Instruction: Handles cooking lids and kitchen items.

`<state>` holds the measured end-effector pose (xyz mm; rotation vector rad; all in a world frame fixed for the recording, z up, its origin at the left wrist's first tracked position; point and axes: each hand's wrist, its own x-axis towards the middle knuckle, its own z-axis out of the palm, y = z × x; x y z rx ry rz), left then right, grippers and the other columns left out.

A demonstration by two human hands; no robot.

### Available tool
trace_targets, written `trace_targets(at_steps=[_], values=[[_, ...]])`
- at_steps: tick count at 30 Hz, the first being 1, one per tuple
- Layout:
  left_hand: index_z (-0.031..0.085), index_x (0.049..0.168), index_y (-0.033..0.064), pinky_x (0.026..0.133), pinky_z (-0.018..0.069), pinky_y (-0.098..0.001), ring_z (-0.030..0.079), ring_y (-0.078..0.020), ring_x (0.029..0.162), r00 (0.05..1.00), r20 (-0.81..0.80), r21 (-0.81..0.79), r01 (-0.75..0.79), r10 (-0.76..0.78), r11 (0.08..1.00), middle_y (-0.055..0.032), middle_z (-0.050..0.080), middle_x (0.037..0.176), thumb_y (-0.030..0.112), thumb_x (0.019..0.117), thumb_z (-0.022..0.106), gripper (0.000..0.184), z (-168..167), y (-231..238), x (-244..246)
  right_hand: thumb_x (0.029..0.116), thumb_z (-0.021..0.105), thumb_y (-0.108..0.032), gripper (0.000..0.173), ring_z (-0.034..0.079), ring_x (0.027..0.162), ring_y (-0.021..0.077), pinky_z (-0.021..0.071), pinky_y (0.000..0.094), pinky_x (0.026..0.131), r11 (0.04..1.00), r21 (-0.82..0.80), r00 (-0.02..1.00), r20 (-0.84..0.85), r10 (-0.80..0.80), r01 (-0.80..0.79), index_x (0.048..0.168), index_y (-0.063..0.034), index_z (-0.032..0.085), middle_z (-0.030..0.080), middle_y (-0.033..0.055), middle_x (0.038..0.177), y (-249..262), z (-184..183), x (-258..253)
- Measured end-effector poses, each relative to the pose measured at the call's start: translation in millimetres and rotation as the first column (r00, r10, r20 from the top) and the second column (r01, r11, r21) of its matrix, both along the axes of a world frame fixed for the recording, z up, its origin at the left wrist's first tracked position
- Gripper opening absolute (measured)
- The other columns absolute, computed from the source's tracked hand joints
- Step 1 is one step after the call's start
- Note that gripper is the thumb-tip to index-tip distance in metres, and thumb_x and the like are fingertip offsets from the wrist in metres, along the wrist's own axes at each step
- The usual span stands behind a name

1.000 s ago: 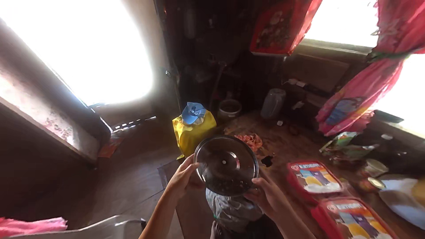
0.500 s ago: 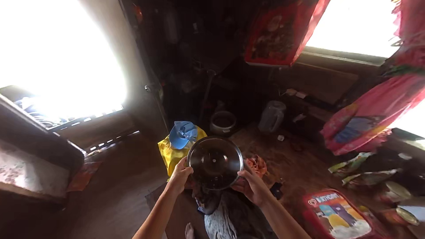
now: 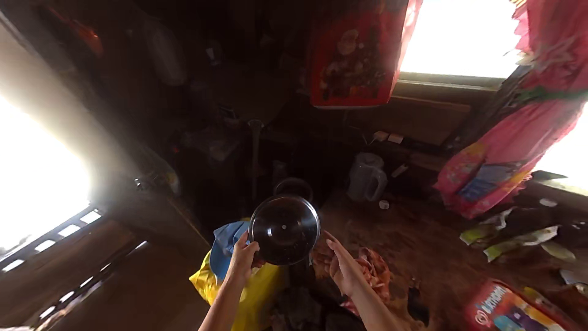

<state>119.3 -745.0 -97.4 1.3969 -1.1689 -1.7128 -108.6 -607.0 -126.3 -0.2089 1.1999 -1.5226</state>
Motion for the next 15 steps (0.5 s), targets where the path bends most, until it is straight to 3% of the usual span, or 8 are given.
trace_targets(at_steps=[2,4,6,7,9,11,13,15], values=[[0.044,0.152,0.0087,0.042,0.0518,-0.0319,0.061,-0.0196,0.05,1.0,0.004,0.013,0.005,-0.006,1.0,-0.0174,0.066,0.085,-0.005,0.0946,0.05,0.059,-5.1,-32.2,-4.3,0.111,0.041,-0.021,0.042,0.069,0.105,0.0224,0.0553,0.0378,0.089,0.995,0.05,0.98,-0.185,-0.077,0.088,0.151,-0.0085,0.043,0.067,0.0159,0.125,-11.3,-26.9,-5.1],[0.042,0.154,0.0098,0.043,0.0519,-0.0319,0.061,-0.0196,0.05,1.0,0.015,0.027,0.006,-0.006,1.0,-0.0175,0.065,0.084,-0.005,0.0954,0.051,0.061,-9.7,-62.5,-10.2,0.1056,0.053,-0.017,0.045,0.061,0.122,0.0257,0.0497,0.0421,0.1,0.973,0.115,0.885,-0.447,-0.129,0.2,0.148,-0.0023,0.048,0.06,0.0197,0.138,-14.8,-64.6,-15.5],[0.043,0.153,0.0109,0.044,0.0522,-0.0327,0.061,-0.0203,0.052,1.0,0.021,0.036,0.001,-0.001,0.999,-0.0186,0.065,0.088,-0.005,0.0957,0.052,0.06,-15.8,-90.2,-17.4,0.1014,0.063,-0.017,0.05,0.048,0.138,0.0399,0.0405,0.0561,0.112,0.904,0.272,0.749,-0.658,-0.076,0.331,0.147,-0.0014,0.051,0.048,0.0272,0.151,-12.1,-105.8,-29.6],[0.043,0.153,0.011,0.044,0.0523,-0.033,0.061,-0.0205,0.053,1.0,0.023,0.035,0.0,-0.001,0.999,-0.0187,0.065,0.09,-0.005,0.0959,0.052,0.06,-20.6,-103.6,-21.3,0.1003,0.066,-0.021,0.054,0.039,0.145,0.0464,0.0329,0.064,0.116,0.834,0.395,0.7,-0.714,0.016,0.384,0.15,-0.0058,0.051,0.039,0.0289,0.158,-9.2,-123.0,-35.3],[0.043,0.153,0.0095,0.045,0.0523,-0.0334,0.061,-0.0205,0.054,1.0,0.027,0.024,0.001,-0.002,1.0,-0.0189,0.065,0.093,-0.005,0.0958,0.052,0.059,-31.3,-129.6,-30.2,0.1008,0.064,-0.033,0.068,0.02,0.152,0.0541,0.0181,0.0751,0.116,0.663,0.623,0.662,-0.707,0.25,0.415,0.16,-0.0154,0.037,0.015,0.0302,0.167,-2.9,-149.0,-41.6],[0.044,0.151,0.0081,0.045,0.0527,-0.0335,0.061,-0.02,0.054,0.999,0.041,0.012,0.006,-0.006,1.0,-0.0185,0.063,0.094,-0.004,0.096,0.052,0.057,-41.7,-154.8,-40.6,0.1014,0.06,-0.04,0.077,0.013,0.153,0.0552,0.0168,0.0752,0.117,0.522,0.741,0.633,-0.653,0.417,0.421,0.165,-0.019,0.023,0.001,0.0288,0.17,1.0,-170.0,-41.3],[0.044,0.151,0.0085,0.045,0.0525,-0.0333,0.06,-0.0198,0.055,0.998,0.064,0.006,0.008,-0.008,1.0,-0.0186,0.062,0.096,-0.003,0.0969,0.052,0.056,-49.5,-178.3,-52.0,0.1019,0.057,-0.045,0.079,0.011,0.155,0.0519,0.0121,0.0742,0.118,0.444,0.773,0.564,-0.634,0.529,0.453,0.166,-0.0181,0.019,0.001,0.027,0.17,0.0,-191.2,-38.9],[0.042,0.153,0.0096,0.047,0.0529,-0.0332,0.06,-0.0198,0.056,0.996,0.093,0.009,0.014,-0.015,1.0,-0.0189,0.061,0.098,-0.002,0.0984,0.052,0.057,-54.8,-200.4,-63.3,0.1021,0.055,-0.046,0.076,0.01,0.156,0.0499,0.0089,0.0758,0.117,0.421,0.752,0.483,-0.652,0.584,0.507,0.165,-0.0171,0.024,0.003,0.0247,0.171,-5.3,-208.4,-35.1]])
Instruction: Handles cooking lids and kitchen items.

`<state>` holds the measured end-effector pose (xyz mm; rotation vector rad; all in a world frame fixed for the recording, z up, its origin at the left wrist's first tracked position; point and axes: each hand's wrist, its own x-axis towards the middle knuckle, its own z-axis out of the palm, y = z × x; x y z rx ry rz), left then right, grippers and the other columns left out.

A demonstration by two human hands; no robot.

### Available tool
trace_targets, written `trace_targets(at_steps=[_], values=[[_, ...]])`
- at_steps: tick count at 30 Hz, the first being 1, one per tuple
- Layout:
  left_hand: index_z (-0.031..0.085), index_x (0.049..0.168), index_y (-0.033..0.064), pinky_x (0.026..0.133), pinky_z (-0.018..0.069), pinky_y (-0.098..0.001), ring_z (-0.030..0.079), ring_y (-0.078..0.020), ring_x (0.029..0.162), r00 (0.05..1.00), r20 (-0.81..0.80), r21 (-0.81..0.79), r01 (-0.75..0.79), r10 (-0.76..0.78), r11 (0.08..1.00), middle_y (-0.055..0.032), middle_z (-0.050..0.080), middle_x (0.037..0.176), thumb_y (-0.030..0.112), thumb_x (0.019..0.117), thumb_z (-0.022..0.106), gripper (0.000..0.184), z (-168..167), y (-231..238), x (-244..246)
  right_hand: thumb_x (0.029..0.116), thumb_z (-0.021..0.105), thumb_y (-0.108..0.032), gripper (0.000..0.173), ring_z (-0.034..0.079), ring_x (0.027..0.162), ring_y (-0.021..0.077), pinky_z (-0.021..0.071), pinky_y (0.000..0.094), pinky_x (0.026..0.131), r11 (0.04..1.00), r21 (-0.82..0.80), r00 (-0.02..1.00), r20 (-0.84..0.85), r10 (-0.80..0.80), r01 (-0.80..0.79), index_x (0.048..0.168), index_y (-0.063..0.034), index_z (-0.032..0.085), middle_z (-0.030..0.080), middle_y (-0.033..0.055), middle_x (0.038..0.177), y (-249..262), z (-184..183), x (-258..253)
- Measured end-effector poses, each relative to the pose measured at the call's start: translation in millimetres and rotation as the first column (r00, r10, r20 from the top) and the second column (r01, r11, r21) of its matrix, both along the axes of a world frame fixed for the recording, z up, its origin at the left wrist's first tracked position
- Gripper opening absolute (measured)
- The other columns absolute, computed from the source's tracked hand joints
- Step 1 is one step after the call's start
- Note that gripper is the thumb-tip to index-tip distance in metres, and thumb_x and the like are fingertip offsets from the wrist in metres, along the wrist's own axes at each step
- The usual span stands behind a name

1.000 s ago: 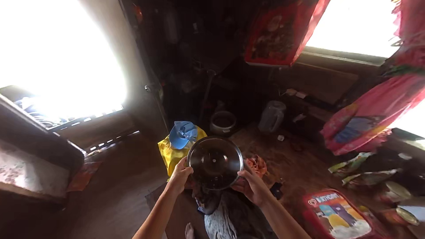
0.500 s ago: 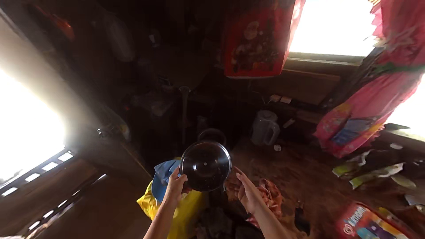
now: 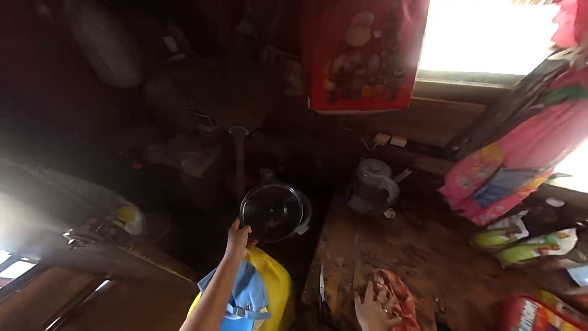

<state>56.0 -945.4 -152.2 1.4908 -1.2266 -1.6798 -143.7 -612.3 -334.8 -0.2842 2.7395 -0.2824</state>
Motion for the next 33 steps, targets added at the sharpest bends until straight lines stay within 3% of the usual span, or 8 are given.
trace_targets(at_steps=[4,13,19,22,25,28,30,33], values=[[0.036,0.157,0.0116,0.05,0.054,-0.0334,0.061,-0.021,0.059,1.0,0.021,0.026,-0.015,0.015,1.0,-0.021,0.06,0.104,-0.001,0.0986,0.052,0.062,-19.9,-38.3,-20.3,0.1048,0.045,-0.048,0.069,0.012,0.157,0.0451,0.0095,0.0773,0.117,0.995,0.094,0.995,-0.091,0.035,-0.026,0.164,-0.0182,0.028,0.011,0.0202,0.172,-6.8,-10.3,6.7],[0.031,0.16,0.0152,0.054,0.0554,-0.0361,0.063,-0.0243,0.065,0.995,0.096,0.052,-0.034,0.029,0.998,-0.0253,0.057,0.119,0.0,0.0997,0.051,0.065,-76.6,-82.2,-48.9,0.1035,0.046,-0.049,0.067,0.016,0.157,0.0444,0.0106,0.0774,0.116,0.998,0.06,0.973,-0.228,0.036,-0.023,0.161,-0.0155,0.038,0.021,0.0177,0.17,-4.1,-27.4,11.5],[0.028,0.162,0.0171,0.066,0.06,-0.0479,0.069,-0.0362,0.086,0.983,0.181,0.011,0.003,-0.005,1.0,-0.0299,0.055,0.133,0.003,0.1029,0.05,0.064,-114.7,-103.8,-63.6,0.1023,0.048,-0.045,0.064,0.019,0.155,0.0467,0.0122,0.0776,0.116,0.999,0.044,0.966,-0.258,0.024,-0.013,0.158,-0.0136,0.043,0.025,0.0191,0.169,-6.5,-27.7,12.0],[0.028,0.162,0.0204,0.064,0.0593,-0.0483,0.069,-0.0359,0.083,0.952,0.303,-0.047,0.06,-0.043,0.997,-0.0284,0.058,0.131,0.006,0.1029,0.052,0.066,-128.2,-112.9,-74.9,0.1019,0.048,-0.043,0.062,0.021,0.155,0.047,0.0123,0.0788,0.115,0.998,0.054,0.959,-0.283,0.035,-0.021,0.157,-0.0138,0.046,0.027,0.0202,0.168,-7.2,-28.0,12.4],[0.029,0.163,0.0185,0.077,0.061,-0.0529,0.071,-0.0383,0.098,0.833,0.542,-0.172,0.237,-0.109,0.956,-0.0273,0.06,0.134,0.009,0.1016,0.055,0.067,-122.3,-116.7,-90.5,0.1011,0.048,-0.045,0.062,0.024,0.154,0.0485,0.0138,0.0782,0.115,0.999,0.046,0.954,-0.297,0.03,-0.017,0.155,-0.0141,0.048,0.03,0.0211,0.166,-6.3,-32.6,12.1],[0.028,0.164,0.0207,0.092,0.055,-0.0583,0.069,-0.0418,0.11,0.607,0.782,-0.234,0.494,-0.139,0.837,-0.0251,0.067,0.126,0.013,0.1025,0.053,0.067,-94.6,-105.3,-111.0,0.1006,0.049,-0.046,0.062,0.024,0.153,0.0495,0.0137,0.079,0.114,0.999,0.05,0.953,-0.302,0.028,-0.013,0.155,-0.015,0.048,0.03,0.0211,0.166,-6.0,-34.9,12.0],[0.03,0.163,0.0216,0.09,0.0556,-0.0577,0.071,-0.041,0.106,0.451,0.882,-0.215,0.639,-0.134,0.738,-0.0223,0.072,0.114,0.014,0.1041,0.049,0.063,-85.1,-97.3,-123.5,0.1007,0.049,-0.045,0.062,0.025,0.153,0.0499,0.0131,0.0793,0.114,0.999,0.031,0.95,-0.313,0.023,-0.014,0.154,-0.0143,0.05,0.03,0.0214,0.166,-5.4,-36.3,12.2],[0.038,0.159,0.0172,0.086,0.0565,-0.0574,0.071,-0.0419,0.104,0.318,0.941,-0.194,0.785,-0.113,0.588,-0.0224,0.072,0.114,0.012,0.1059,0.044,0.054,-85.8,-87.8,-134.2,0.0999,0.048,-0.045,0.062,0.026,0.153,0.0491,0.0129,0.0794,0.114,1.0,0.012,0.944,-0.329,0.019,-0.016,0.153,-0.014,0.051,0.031,0.0203,0.166,-4.8,-38.4,12.6]])
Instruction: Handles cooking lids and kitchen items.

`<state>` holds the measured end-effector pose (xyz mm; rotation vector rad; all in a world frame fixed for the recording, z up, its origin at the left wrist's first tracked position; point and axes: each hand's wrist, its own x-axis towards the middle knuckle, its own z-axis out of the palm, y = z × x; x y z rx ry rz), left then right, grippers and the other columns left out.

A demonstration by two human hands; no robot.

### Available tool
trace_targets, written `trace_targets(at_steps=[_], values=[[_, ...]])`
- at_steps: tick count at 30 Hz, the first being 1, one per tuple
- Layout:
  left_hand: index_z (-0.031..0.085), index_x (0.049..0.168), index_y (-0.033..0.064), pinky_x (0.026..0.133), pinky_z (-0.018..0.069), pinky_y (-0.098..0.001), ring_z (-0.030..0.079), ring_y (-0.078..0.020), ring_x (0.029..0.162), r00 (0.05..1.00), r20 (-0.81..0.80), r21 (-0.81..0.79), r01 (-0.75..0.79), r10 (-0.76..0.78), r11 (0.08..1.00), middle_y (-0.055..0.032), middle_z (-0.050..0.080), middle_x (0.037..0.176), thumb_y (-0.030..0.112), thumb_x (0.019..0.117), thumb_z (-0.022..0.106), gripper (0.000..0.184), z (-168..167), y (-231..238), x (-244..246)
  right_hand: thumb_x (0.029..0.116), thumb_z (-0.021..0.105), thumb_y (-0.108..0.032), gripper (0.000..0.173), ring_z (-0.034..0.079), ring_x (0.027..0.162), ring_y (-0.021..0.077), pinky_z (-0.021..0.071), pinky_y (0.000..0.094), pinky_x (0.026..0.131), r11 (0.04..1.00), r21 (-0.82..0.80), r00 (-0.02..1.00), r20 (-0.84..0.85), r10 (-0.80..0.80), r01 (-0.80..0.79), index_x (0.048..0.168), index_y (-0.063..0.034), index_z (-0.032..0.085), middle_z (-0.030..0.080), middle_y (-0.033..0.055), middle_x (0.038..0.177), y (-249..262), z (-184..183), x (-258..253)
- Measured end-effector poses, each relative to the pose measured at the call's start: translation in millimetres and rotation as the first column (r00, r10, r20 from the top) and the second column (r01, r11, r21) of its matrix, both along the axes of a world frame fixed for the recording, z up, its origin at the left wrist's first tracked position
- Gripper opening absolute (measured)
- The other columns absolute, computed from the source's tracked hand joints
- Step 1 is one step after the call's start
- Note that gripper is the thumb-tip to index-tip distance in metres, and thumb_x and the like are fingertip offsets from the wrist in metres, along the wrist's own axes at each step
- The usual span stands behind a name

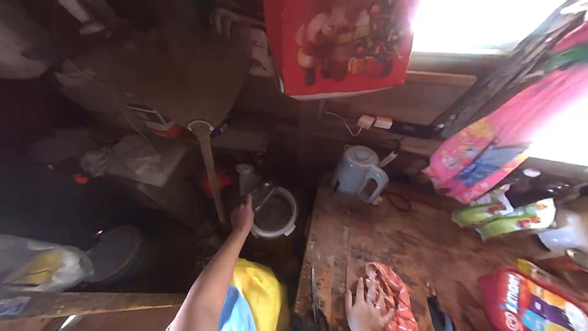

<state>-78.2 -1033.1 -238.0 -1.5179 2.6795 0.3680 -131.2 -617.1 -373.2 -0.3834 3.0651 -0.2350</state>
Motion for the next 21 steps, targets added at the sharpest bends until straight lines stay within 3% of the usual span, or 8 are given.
trace_targets(at_steps=[3,6,11,14,17,21], values=[[0.04,0.159,0.0187,0.089,0.055,-0.0575,0.068,-0.0432,0.11,0.985,0.092,-0.021,0.148,-0.146,0.989,-0.0229,0.066,0.131,0.01,0.107,0.041,0.052,-0.2,10.3,-5.0,0.1008,0.046,-0.048,0.064,0.024,0.154,0.0481,0.0119,0.0785,0.115,1.0,0.026,0.999,0.044,-0.003,0.002,0.156,-0.016,0.048,0.029,0.0199,0.167,-1.0,4.0,-0.5],[0.048,0.155,0.0209,0.087,0.0565,-0.0558,0.069,-0.0415,0.111,0.958,0.084,-0.131,0.282,-0.273,0.95,-0.0196,0.065,0.135,0.003,0.1047,0.044,0.053,-14.6,18.7,-0.8,0.1,0.046,-0.048,0.063,0.028,0.152,0.0485,0.0141,0.0791,0.114,1.0,0.025,1.0,0.02,-0.003,0.002,0.155,-0.0159,0.049,0.033,0.0204,0.165,-0.4,0.2,-0.7],[0.045,0.157,0.0266,0.09,0.0559,-0.0516,0.061,-0.0389,0.126,0.886,0.169,-0.118,0.453,-0.431,0.884,-0.0191,0.061,0.139,-0.001,0.102,0.048,0.061,-30.2,36.9,19.4,0.1008,0.05,-0.045,0.061,0.024,0.154,0.0479,0.0129,0.0788,0.115,1.0,0.018,0.999,0.042,-0.011,0.01,0.154,-0.0162,0.05,0.03,0.0192,0.167,-1.7,3.5,-0.4],[0.044,0.157,0.0283,0.086,0.0566,-0.0522,0.061,-0.041,0.124,0.841,0.209,-0.088,0.525,-0.5,0.847,-0.0219,0.062,0.136,-0.001,0.1014,0.049,0.063,-35.3,55.8,29.0,0.1006,0.05,-0.046,0.061,0.024,0.154,0.0465,0.0133,0.0785,0.115,0.999,0.032,0.998,0.057,-0.016,0.014,0.155,-0.0185,0.049,0.027,0.0174,0.168,-2.2,5.5,-0.1],[0.035,0.161,0.0292,0.09,0.0553,-0.0554,0.053,-0.0433,0.133,0.802,0.271,0.065,0.537,-0.533,0.841,-0.0221,0.055,0.143,-0.002,0.103,0.045,0.067,-36.3,73.7,30.9,0.0996,0.051,-0.043,0.06,0.025,0.153,0.0473,0.0138,0.0783,0.115,1.0,0.012,1.0,0.026,-0.012,0.012,0.153,-0.0172,0.051,0.03,0.018,0.167,-2.1,2.7,-0.2],[0.03,0.163,0.025,0.09,0.0562,-0.0568,0.048,-0.0466,0.137,0.778,0.326,0.155,0.517,-0.537,0.842,-0.0212,0.048,0.15,0.002,0.1048,0.047,0.065,-52.3,84.7,24.7,0.0994,0.052,-0.045,0.06,0.025,0.154,0.0468,0.0148,0.078,0.115,1.0,0.019,1.0,0.018,-0.006,0.006,0.153,-0.0177,0.052,0.031,0.0175,0.167,-2.1,2.1,-0.2]])
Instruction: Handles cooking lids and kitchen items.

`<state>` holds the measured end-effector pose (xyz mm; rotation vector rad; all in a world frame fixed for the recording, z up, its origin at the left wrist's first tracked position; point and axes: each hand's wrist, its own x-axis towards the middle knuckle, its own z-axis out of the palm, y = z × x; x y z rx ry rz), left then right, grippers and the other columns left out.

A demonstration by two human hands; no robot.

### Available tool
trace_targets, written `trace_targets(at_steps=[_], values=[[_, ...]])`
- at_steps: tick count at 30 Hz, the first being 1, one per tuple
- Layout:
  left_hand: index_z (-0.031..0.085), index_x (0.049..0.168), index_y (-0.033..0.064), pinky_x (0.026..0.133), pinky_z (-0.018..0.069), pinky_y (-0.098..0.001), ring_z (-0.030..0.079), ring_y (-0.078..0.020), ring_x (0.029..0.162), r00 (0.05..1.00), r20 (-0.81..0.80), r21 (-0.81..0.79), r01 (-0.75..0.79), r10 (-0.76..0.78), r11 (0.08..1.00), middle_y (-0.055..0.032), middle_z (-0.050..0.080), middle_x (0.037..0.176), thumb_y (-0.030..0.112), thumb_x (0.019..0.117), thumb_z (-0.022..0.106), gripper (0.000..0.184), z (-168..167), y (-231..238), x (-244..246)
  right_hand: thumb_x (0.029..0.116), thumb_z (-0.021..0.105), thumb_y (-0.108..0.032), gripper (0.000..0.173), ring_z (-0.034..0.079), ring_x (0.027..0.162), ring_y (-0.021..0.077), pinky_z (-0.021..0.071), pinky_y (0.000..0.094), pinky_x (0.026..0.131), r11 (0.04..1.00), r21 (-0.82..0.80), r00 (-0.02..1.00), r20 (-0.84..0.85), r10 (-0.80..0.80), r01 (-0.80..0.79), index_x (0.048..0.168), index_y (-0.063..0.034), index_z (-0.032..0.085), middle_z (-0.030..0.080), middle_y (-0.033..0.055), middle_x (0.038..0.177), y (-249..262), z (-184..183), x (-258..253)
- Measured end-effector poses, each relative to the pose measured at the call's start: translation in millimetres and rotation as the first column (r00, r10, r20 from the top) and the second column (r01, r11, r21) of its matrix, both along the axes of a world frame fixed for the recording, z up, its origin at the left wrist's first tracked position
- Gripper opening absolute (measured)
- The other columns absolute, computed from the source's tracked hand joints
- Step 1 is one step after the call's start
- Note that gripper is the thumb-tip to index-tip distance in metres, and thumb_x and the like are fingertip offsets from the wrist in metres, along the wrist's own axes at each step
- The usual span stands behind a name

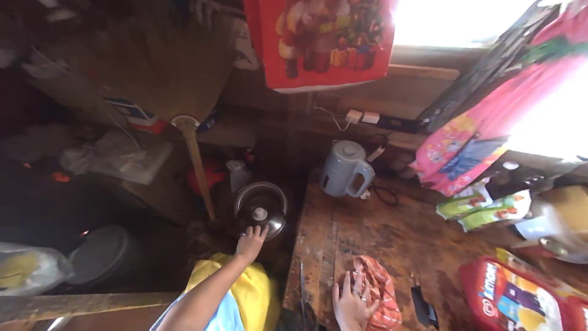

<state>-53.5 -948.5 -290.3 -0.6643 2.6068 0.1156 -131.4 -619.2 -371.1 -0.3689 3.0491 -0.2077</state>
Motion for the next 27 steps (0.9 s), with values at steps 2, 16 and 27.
trace_targets(at_steps=[2,16,27], values=[[0.029,0.164,0.0223,0.092,0.0558,-0.0564,0.051,-0.0467,0.134,0.999,0.022,0.004,-0.025,0.025,1.0,-0.0213,0.047,0.152,0.004,0.1062,0.045,0.062,-9.6,-0.1,-7.9,0.0993,0.049,-0.047,0.061,0.025,0.154,0.0461,0.0139,0.0777,0.115,1.0,0.019,1.0,-0.009,0.003,-0.003,0.153,-0.0182,0.052,0.031,0.0167,0.167,0.7,-0.4,0.3],[0.027,0.163,0.0352,0.116,0.0299,-0.0697,0.01,-0.049,0.156,0.98,-0.078,0.082,-0.176,0.183,0.981,-0.019,0.012,0.172,0.035,0.1074,0.049,0.06,-40.0,-12.9,-46.2,0.1,0.047,-0.048,0.061,0.023,0.155,0.0438,0.0108,0.077,0.117,1.0,0.016,1.0,0.026,-0.005,0.005,0.154,-0.019,0.051,0.032,0.0151,0.167,0.5,-0.6,-1.1],[0.033,0.161,0.0335,0.116,0.0293,-0.0696,0.011,-0.0469,0.156,0.947,-0.102,0.08,-0.298,0.305,0.951,-0.0161,0.016,0.172,0.024,0.1063,0.05,0.058,-42.8,-16.2,-59.4,0.101,0.047,-0.045,0.059,0.021,0.156,0.0414,0.0101,0.0756,0.118,0.998,0.054,0.997,0.075,-0.014,0.01,0.156,-0.022,0.049,0.031,0.0111,0.168,-2.7,-0.1,-1.3]])
